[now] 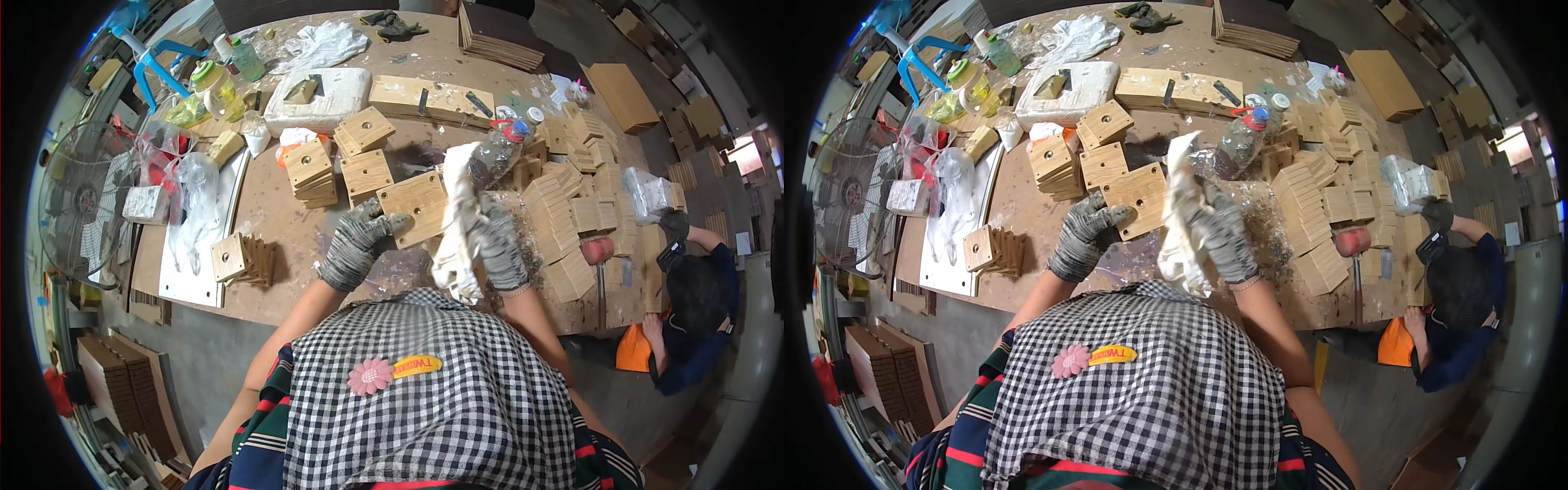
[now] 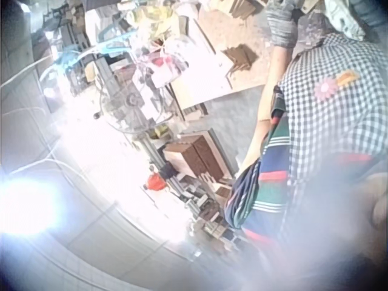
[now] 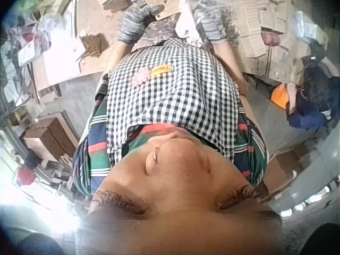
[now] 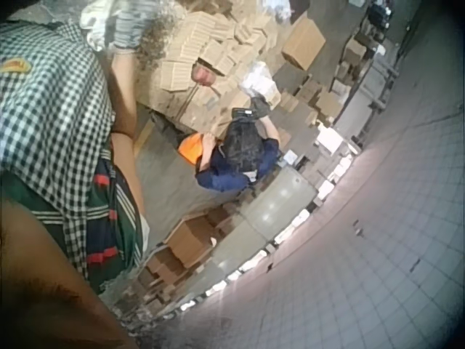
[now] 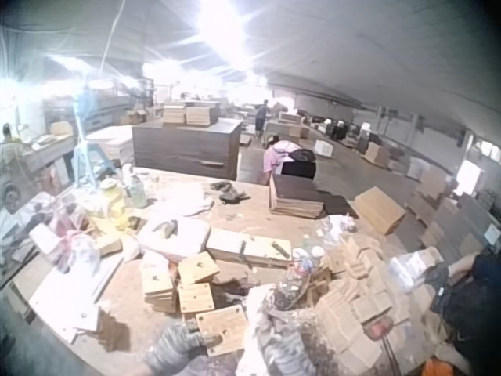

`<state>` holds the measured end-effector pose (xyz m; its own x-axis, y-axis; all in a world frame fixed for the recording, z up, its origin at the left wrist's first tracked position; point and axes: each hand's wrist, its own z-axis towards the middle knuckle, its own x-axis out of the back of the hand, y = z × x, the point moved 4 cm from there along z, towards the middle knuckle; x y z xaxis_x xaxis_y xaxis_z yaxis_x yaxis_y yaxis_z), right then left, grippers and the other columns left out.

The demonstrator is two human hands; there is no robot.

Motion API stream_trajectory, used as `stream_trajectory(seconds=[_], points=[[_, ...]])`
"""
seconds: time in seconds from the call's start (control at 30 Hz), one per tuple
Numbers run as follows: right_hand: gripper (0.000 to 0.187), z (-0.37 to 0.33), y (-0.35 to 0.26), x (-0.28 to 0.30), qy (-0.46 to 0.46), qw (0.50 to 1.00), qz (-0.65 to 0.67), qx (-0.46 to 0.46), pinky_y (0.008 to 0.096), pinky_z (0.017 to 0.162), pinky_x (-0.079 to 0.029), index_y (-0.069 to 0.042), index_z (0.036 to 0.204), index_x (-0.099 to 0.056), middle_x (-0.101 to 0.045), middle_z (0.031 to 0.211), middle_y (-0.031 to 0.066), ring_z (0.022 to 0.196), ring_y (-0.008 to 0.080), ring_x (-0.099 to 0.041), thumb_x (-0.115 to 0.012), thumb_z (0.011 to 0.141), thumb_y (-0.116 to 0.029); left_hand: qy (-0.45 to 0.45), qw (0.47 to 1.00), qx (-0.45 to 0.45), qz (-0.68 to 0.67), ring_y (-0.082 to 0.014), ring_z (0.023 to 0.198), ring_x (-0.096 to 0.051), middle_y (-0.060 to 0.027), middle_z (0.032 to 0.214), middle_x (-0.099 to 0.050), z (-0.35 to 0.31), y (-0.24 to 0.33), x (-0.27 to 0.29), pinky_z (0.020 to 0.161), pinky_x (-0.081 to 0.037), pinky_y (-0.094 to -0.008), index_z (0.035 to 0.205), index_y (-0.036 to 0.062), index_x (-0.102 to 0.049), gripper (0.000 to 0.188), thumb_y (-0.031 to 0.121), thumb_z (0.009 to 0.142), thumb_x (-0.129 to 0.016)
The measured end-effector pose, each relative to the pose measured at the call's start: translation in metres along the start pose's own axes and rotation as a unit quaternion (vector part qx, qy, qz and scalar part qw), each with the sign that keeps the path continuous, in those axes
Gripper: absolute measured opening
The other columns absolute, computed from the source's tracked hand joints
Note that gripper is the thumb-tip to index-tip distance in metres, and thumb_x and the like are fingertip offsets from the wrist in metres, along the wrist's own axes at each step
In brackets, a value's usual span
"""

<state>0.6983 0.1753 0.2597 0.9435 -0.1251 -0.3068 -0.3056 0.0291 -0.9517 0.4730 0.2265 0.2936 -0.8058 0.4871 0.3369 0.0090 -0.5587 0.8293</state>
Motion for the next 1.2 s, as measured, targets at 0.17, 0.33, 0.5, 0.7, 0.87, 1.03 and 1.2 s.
stream_trajectory(seconds=[0.17,0.33,0.5,0.7,0.87,1.03,1.2], points=[[0.029,-0.012,-0.031,-0.036,0.034,0.976,-0.215,-0.018,0.0281,0.083,-0.047,0.000,0.111,-0.061,-0.063,0.103,0.0063,0.090,0.0133,-0.058,-0.062,0.088,-0.018,0.050,0.935,0.238,-0.257,-0.0236,0.100,-0.061,-0.0106,0.106,-0.064,-0.005,0.007,-0.012,0.078,-0.053,-0.0341,0.109,0.0162,-0.065,0.055,-0.013,0.064,-0.069],[0.023,-0.010,-0.031,-0.031,0.040,0.980,-0.190,0.047,0.0254,0.074,-0.046,0.000,0.108,-0.064,-0.066,0.093,0.0055,0.084,0.0099,-0.058,-0.059,0.090,-0.014,0.031,0.838,0.414,-0.353,-0.0145,0.085,-0.064,-0.0076,0.095,-0.065,0.000,0.003,-0.003,0.069,-0.056,-0.0275,0.111,0.0019,-0.061,0.035,0.016,0.081,-0.070],[0.026,0.014,-0.021,0.001,0.165,0.981,-0.104,-0.003,0.0236,0.073,-0.049,-0.002,0.114,-0.060,-0.062,0.107,0.0052,0.091,0.0163,-0.060,-0.058,0.090,-0.010,0.069,0.831,0.396,-0.385,-0.0149,0.091,-0.063,-0.0088,0.097,-0.063,-0.003,-0.009,-0.006,0.069,-0.057,-0.0258,0.110,-0.0022,-0.059,0.035,0.017,0.082,-0.069],[0.036,-0.006,-0.030,-0.027,0.004,0.982,-0.188,0.025,0.0278,0.083,-0.051,-0.008,0.118,-0.059,-0.062,0.112,0.0078,0.100,0.0152,-0.059,-0.066,0.085,-0.019,0.054,0.827,0.357,-0.432,-0.0161,0.086,-0.063,-0.0071,0.102,-0.063,0.000,-0.002,-0.015,0.071,-0.056,-0.0277,0.116,0.0011,-0.056,0.045,0.020,0.079,-0.073],[0.042,-0.009,-0.003,-0.004,0.044,0.918,-0.362,0.157,0.0333,0.082,-0.050,-0.009,0.118,-0.060,-0.065,0.107,0.0082,0.092,0.0210,-0.063,-0.058,0.076,-0.004,0.013,0.846,0.379,-0.374,-0.0147,0.092,-0.060,-0.0051,0.105,-0.062,-0.007,0.001,-0.027,0.074,-0.054,-0.0278,0.118,0.0025,-0.055,0.045,0.015,0.078,-0.073],[0.026,-0.020,-0.015,-0.012,0.035,0.953,-0.289,0.089,0.0242,0.071,-0.051,-0.008,0.108,-0.063,-0.066,0.102,0.0068,0.086,0.0136,-0.062,-0.064,0.086,-0.022,0.049,0.843,0.400,-0.355,-0.0155,0.091,-0.062,-0.0070,0.103,-0.063,-0.012,-0.010,-0.019,0.072,-0.054,-0.0277,0.118,0.0015,-0.054,0.049,0.016,0.076,-0.074],[0.033,-0.012,0.007,0.080,0.076,0.888,-0.430,0.140,0.0299,0.080,-0.049,-0.003,0.115,-0.060,-0.065,0.105,0.0114,0.094,0.0197,-0.061,-0.061,0.084,-0.015,0.115,0.853,0.340,-0.379,-0.0172,0.086,-0.063,-0.0062,0.099,-0.064,-0.013,-0.026,-0.014,0.071,-0.054,-0.0313,0.110,0.0014,-0.058,0.033,0.018,0.083,-0.067]])
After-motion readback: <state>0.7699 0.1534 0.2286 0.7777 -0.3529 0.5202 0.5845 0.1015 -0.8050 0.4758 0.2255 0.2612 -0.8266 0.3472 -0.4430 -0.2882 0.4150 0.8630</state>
